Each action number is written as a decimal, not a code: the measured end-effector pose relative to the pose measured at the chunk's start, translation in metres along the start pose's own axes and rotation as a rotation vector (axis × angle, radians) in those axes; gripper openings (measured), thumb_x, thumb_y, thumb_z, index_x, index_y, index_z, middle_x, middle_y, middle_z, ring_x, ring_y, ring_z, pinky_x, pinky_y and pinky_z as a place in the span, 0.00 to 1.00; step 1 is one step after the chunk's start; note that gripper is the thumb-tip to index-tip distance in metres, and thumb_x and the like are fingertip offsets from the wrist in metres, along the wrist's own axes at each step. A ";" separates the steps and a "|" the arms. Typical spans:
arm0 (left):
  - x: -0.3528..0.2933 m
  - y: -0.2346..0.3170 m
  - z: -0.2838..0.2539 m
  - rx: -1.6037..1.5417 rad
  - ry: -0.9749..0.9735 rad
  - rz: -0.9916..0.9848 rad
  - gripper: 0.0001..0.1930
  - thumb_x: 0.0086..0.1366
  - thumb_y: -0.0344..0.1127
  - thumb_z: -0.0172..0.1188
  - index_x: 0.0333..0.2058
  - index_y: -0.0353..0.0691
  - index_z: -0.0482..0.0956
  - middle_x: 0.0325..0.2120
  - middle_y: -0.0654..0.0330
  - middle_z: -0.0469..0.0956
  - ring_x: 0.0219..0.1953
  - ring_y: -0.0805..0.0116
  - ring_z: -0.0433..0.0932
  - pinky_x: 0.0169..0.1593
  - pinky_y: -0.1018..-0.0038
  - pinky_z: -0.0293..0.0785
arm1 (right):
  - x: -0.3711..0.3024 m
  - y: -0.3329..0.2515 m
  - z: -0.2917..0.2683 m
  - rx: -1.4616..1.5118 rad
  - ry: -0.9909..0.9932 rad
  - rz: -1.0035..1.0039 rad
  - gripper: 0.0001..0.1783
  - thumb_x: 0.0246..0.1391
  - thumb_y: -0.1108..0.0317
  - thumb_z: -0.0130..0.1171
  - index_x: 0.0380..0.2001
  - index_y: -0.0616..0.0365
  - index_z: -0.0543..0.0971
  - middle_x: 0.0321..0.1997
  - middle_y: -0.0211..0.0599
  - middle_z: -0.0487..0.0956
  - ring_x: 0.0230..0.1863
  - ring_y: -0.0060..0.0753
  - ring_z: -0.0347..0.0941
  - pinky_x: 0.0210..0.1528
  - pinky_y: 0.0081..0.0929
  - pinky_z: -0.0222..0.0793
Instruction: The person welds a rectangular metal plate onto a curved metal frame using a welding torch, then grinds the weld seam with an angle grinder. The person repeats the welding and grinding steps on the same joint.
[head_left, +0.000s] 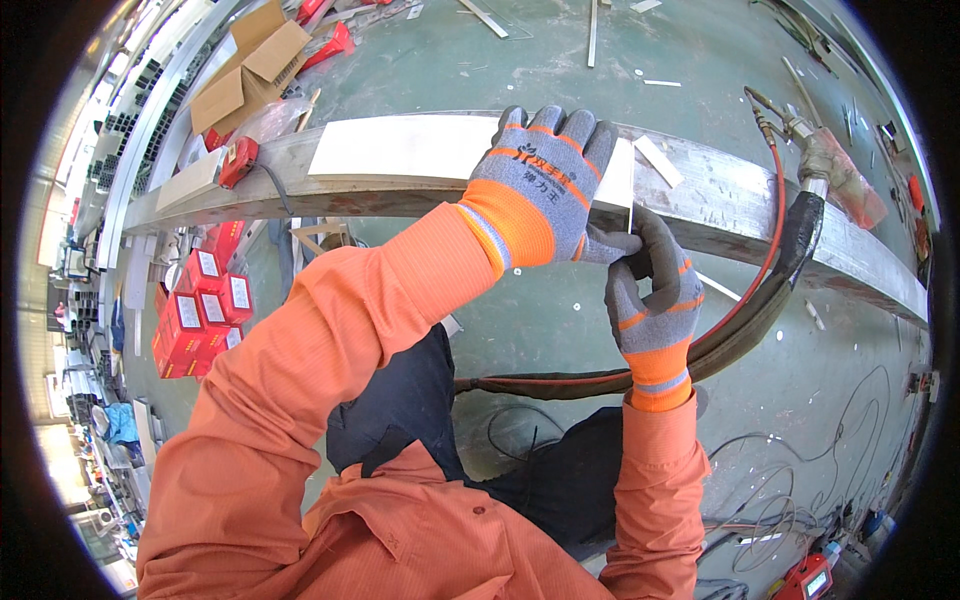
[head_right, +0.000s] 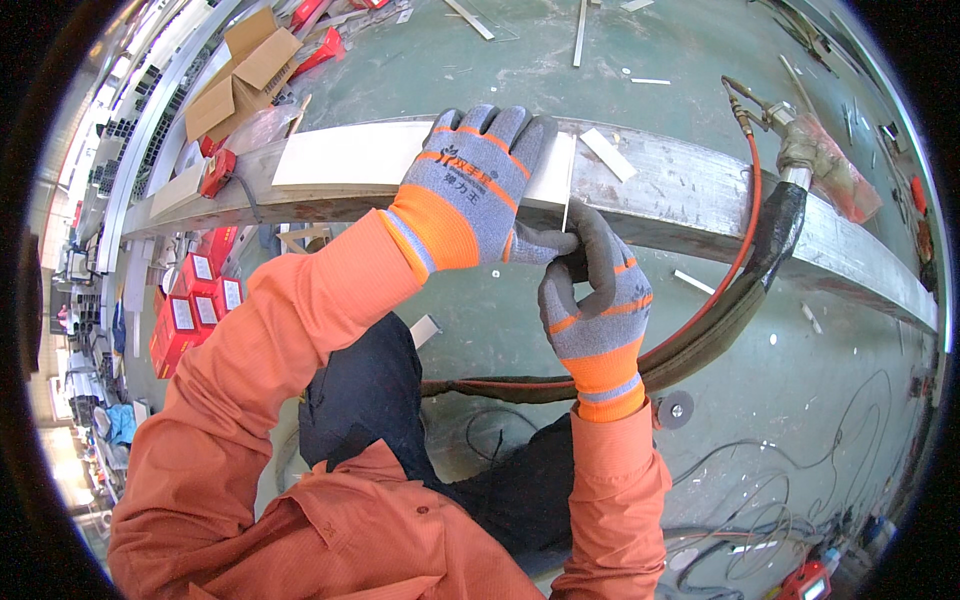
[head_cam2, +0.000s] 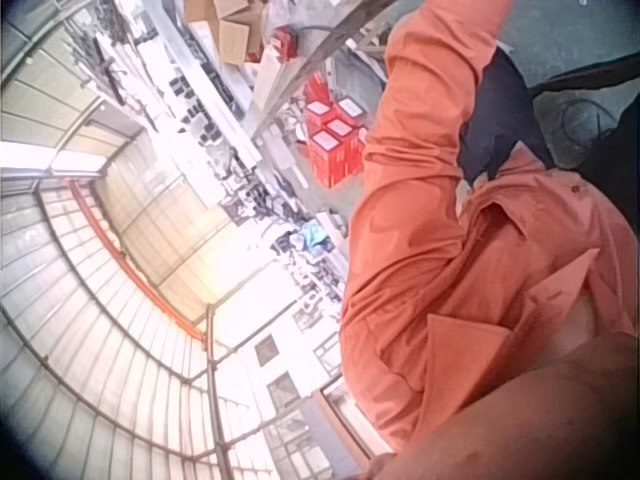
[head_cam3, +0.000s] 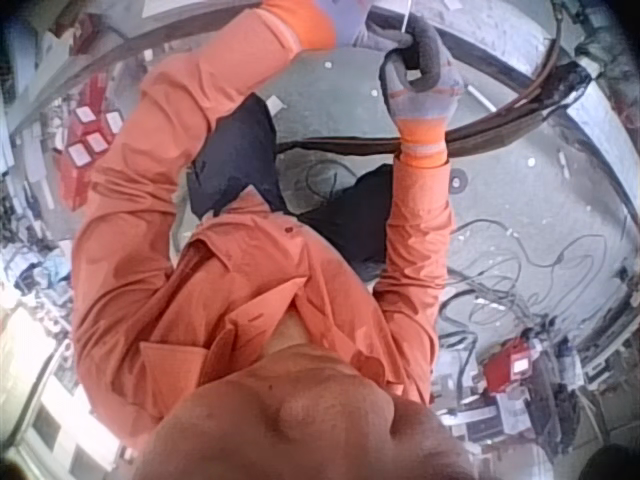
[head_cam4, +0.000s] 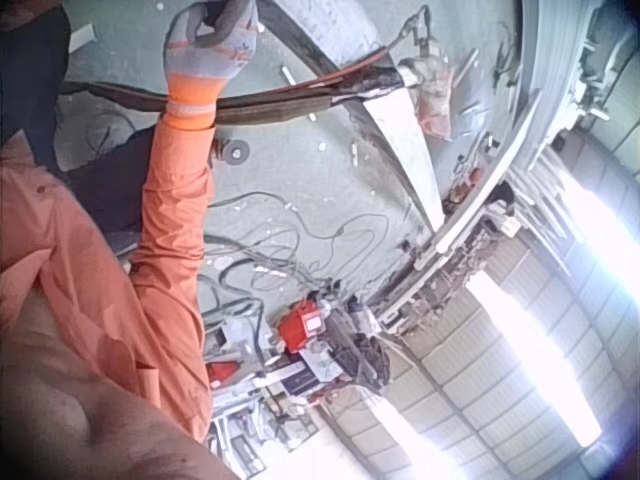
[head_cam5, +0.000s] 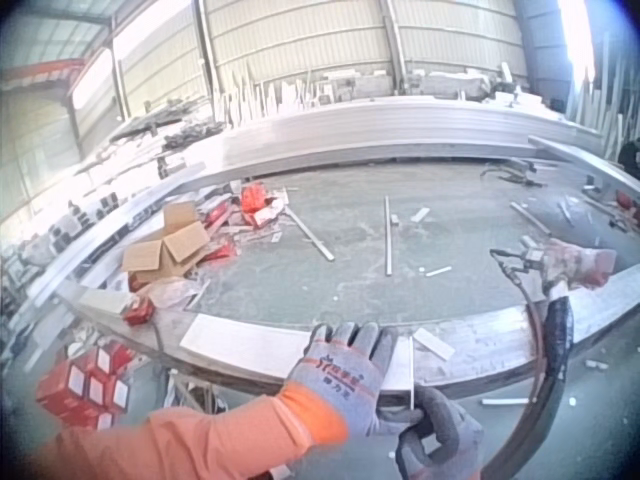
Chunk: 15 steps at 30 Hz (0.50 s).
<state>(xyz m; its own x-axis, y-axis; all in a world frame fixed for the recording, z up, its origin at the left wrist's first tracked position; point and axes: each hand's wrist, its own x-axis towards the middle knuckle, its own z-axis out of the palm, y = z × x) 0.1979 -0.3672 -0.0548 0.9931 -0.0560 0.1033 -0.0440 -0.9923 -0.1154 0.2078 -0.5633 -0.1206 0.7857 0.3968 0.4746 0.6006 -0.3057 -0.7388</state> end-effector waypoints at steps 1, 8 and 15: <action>0.000 0.000 -0.002 -0.002 -0.024 0.001 0.68 0.48 0.88 0.64 0.72 0.34 0.69 0.71 0.44 0.68 0.70 0.43 0.67 0.74 0.45 0.60 | -0.001 0.001 0.000 0.002 -0.001 0.004 0.29 0.57 0.81 0.62 0.64 0.65 0.81 0.48 0.50 0.87 0.41 0.33 0.88 0.44 0.29 0.84; 0.004 0.001 -0.001 -0.006 -0.033 0.010 0.68 0.50 0.90 0.61 0.73 0.34 0.68 0.71 0.44 0.69 0.71 0.42 0.67 0.74 0.45 0.59 | -0.006 -0.004 -0.011 0.076 -0.023 0.089 0.30 0.57 0.83 0.61 0.65 0.63 0.80 0.48 0.49 0.87 0.43 0.33 0.88 0.46 0.28 0.84; -0.004 -0.006 0.009 0.016 0.039 -0.010 0.66 0.51 0.88 0.62 0.72 0.35 0.69 0.70 0.43 0.69 0.70 0.42 0.68 0.74 0.44 0.60 | -0.089 0.011 -0.110 0.077 0.518 0.342 0.14 0.68 0.79 0.58 0.55 0.67 0.82 0.47 0.40 0.87 0.41 0.33 0.85 0.43 0.29 0.82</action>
<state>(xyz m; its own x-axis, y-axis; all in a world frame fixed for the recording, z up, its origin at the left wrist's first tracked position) 0.1948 -0.3597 -0.0639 0.9884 -0.0503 0.1430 -0.0316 -0.9910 -0.1300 0.1610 -0.6967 -0.1182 0.9131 -0.1892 0.3612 0.3053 -0.2702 -0.9131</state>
